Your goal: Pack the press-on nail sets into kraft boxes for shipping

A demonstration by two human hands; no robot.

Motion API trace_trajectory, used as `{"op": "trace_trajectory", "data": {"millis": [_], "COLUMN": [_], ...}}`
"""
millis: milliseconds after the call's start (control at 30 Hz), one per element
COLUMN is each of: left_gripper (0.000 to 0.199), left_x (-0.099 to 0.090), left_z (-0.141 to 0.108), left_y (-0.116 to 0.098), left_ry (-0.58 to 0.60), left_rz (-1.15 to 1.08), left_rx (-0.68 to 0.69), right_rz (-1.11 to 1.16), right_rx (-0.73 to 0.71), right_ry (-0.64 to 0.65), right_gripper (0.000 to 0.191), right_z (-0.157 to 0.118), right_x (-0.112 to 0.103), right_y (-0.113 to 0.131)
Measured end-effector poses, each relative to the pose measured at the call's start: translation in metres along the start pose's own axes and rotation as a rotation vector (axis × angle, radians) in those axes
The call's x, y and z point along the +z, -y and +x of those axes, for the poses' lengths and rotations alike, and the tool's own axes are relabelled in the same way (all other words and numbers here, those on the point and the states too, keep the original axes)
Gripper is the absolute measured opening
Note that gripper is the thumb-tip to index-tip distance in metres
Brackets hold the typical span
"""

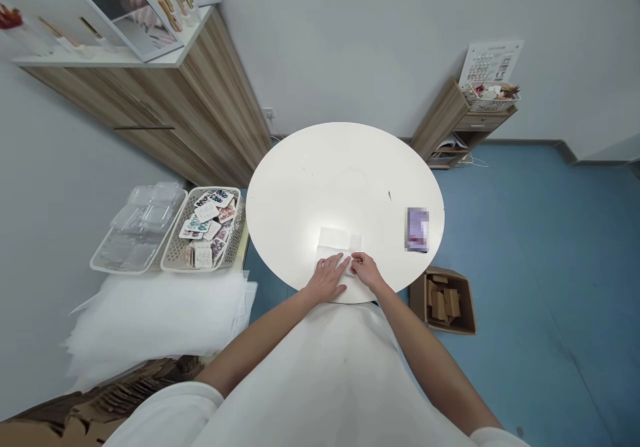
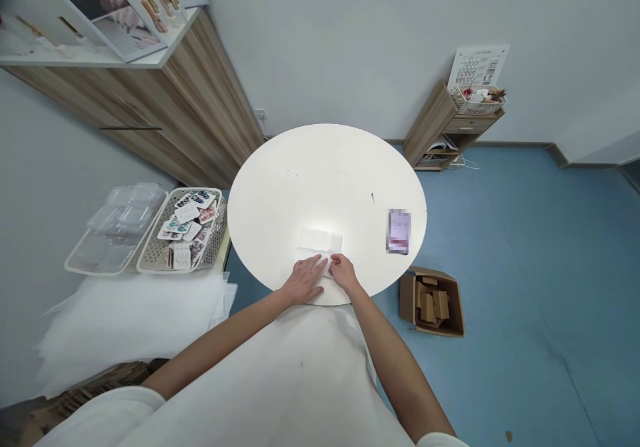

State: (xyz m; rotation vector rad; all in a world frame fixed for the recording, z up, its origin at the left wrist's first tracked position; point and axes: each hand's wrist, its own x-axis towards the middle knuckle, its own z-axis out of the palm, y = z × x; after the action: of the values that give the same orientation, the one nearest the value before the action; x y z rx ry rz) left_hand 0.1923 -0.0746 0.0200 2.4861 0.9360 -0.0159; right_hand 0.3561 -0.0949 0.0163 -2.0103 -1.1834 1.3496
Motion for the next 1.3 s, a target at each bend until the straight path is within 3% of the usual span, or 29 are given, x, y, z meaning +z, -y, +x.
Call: {"op": "trace_trajectory", "data": {"millis": [100,333,400,533,600,767,900,1033,1233,1300], "left_gripper": [0.063,0.056,0.059,0.071,0.071,0.074,0.056,0.027,0.007,0.007], "left_x": [0.001,0.005,0.009,0.019,0.023,0.018,0.007,0.0,0.001,0.002], "left_z": [-0.002,-0.013,-0.021,-0.035,-0.036,-0.03,-0.026,-0.024,-0.01,-0.004], "left_y": [-0.001,0.003,0.005,0.017,0.024,0.036,0.04,0.041,0.024,0.016], "left_ry": [0.03,-0.006,-0.064,-0.21,-0.23,-0.268,-0.247,-0.236,-0.256,-0.227], "left_rz": [0.029,-0.05,-0.124,-0.387,-0.545,-0.884,-1.086,-1.096,-0.788,-0.676], "left_rx": [0.041,-0.048,-0.231,-0.754,-0.876,-1.033,-0.946,-0.838,-0.525,-0.483], "right_rz": [-0.073,-0.485,-0.494,-0.555,-0.562,-0.548,-0.547,-0.547,-0.526,-0.489], "right_rx": [-0.024,-0.184,-0.203,-0.233,-0.243,-0.247,-0.251,-0.236,-0.192,-0.211], "right_ry": [-0.023,-0.041,-0.023,0.013,0.019,0.036,0.043,0.02,0.043,0.044], "right_gripper": [0.037,0.057,0.059,0.062,0.062,0.063,0.062,0.062,0.061,0.061], "right_z": [0.0,-0.011,-0.011,-0.009,-0.009,-0.013,-0.016,-0.017,-0.011,-0.008], "right_x": [-0.004,0.0,0.007,0.021,0.027,0.034,0.032,0.03,0.034,0.036], "right_y": [-0.001,0.001,0.003,0.005,0.005,0.003,0.004,0.007,0.009,0.007]}}
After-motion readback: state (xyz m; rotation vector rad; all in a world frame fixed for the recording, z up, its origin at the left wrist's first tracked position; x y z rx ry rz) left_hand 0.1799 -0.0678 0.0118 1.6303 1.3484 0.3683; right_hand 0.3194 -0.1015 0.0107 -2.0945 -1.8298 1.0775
